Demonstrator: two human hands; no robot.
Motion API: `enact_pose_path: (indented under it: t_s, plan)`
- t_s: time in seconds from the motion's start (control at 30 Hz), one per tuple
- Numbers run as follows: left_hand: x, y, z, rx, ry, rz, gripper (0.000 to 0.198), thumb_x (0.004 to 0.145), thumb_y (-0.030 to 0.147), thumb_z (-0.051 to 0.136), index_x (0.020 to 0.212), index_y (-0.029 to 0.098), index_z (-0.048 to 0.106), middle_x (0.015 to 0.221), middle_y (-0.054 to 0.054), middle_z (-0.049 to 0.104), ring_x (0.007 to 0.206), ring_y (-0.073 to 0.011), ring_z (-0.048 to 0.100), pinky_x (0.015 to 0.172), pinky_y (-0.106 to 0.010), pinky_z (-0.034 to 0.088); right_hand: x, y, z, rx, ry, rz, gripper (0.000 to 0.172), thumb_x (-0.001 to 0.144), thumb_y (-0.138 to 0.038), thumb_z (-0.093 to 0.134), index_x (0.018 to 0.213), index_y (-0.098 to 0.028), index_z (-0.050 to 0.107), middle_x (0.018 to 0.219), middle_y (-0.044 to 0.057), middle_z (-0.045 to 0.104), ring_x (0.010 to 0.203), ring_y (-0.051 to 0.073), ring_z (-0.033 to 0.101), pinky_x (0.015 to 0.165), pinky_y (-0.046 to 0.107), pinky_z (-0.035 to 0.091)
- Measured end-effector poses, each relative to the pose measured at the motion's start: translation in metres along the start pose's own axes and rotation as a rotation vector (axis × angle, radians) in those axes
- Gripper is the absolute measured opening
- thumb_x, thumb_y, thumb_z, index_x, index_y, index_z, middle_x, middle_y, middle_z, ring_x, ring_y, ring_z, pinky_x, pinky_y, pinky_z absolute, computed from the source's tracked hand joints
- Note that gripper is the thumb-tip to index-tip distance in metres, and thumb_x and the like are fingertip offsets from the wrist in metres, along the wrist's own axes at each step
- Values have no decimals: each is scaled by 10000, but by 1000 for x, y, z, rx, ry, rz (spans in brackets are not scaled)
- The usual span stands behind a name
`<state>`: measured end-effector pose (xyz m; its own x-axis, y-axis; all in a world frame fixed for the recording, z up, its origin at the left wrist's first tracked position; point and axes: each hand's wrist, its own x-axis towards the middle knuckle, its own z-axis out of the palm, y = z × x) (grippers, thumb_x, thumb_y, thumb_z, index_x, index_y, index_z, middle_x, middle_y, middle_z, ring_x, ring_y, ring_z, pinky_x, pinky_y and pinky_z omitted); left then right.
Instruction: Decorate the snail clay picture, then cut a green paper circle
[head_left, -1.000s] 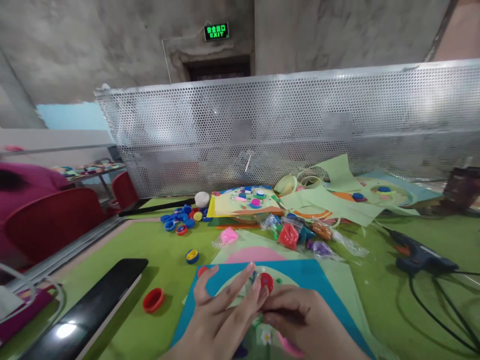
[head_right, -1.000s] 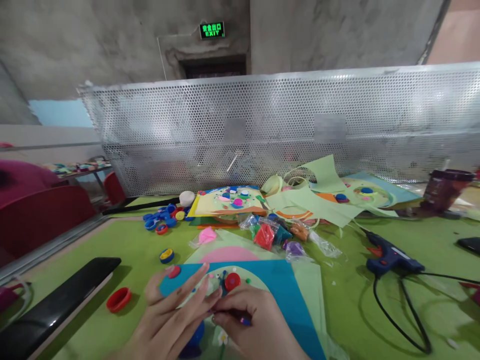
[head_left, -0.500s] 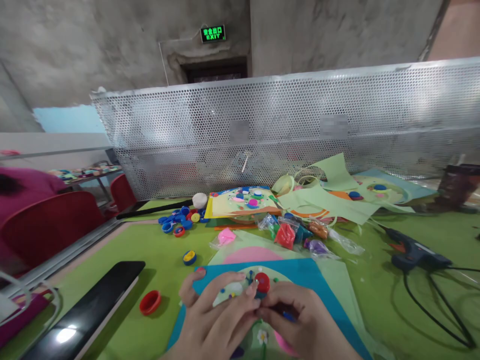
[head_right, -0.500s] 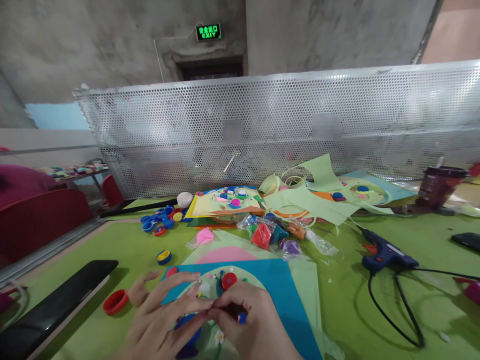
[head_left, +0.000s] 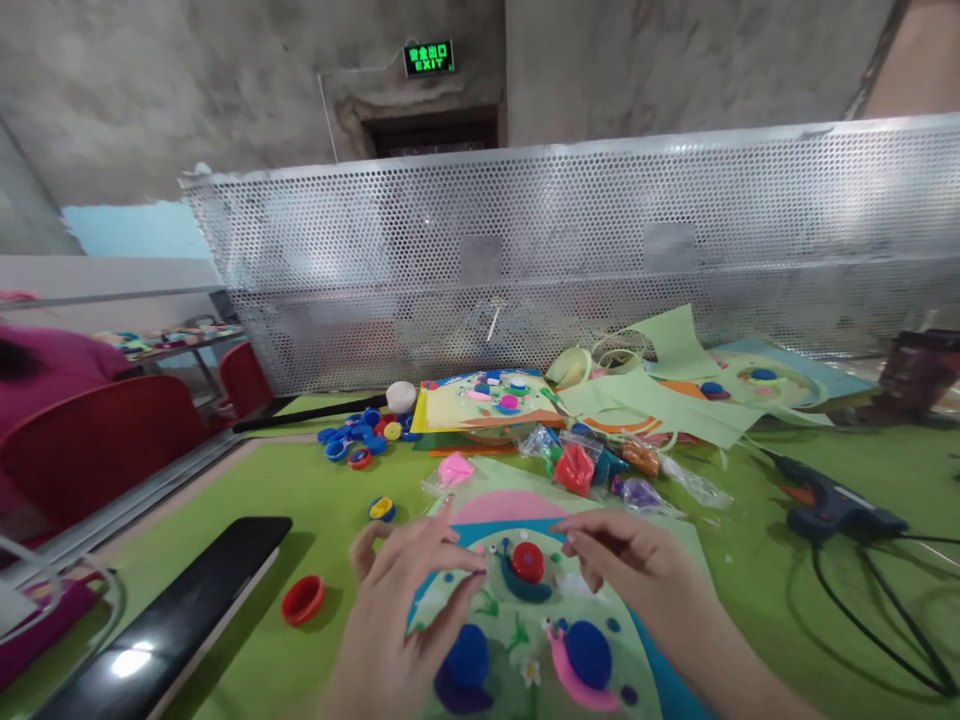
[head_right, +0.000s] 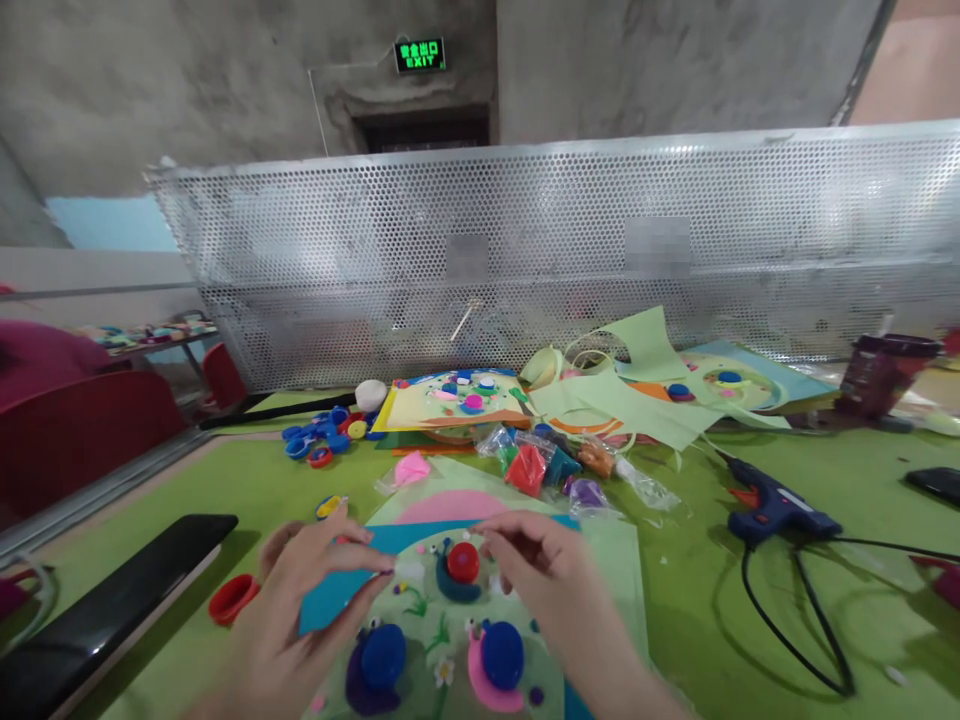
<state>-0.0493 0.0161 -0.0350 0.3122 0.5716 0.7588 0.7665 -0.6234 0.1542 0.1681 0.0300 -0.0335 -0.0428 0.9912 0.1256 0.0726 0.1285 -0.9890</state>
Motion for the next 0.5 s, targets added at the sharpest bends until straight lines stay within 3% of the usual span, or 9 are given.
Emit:
enact_pose_path:
  t_s: [0.13,0.2,0.3,0.5]
  plan:
    - [2,-12,1,-115,-70,-99,287,850,240,532,1126,292,474,814,51,694,794,-177,617,819,-363,369,6,4,-3,263,-65,170,325,593,-432,753,715,-144,665,569,-8,624,427,73,483,452,201,383]
    - [3,-16,3,-172,-80,-99,391,841,226,549,1202,298,418,776,68,685,777,-164,614,835,-352,375,4,7,1,373,-129,255,333,595,-434,765,708,-145,646,584,-9,635,398,53,462,425,187,378]
    - [3,-21,4,-211,-98,-47,373,823,177,555,1161,305,463,755,68,673,779,-155,606,805,-319,407,1,10,4,548,-162,392,286,615,-372,781,684,-149,615,604,-18,633,406,33,450,421,156,405]
    - [-2,-29,2,-225,-207,26,299,806,126,571,1055,283,521,792,36,649,802,-155,594,780,-297,424,7,13,1,600,-108,535,255,574,-271,825,620,-132,615,599,-6,641,420,29,499,426,120,457]
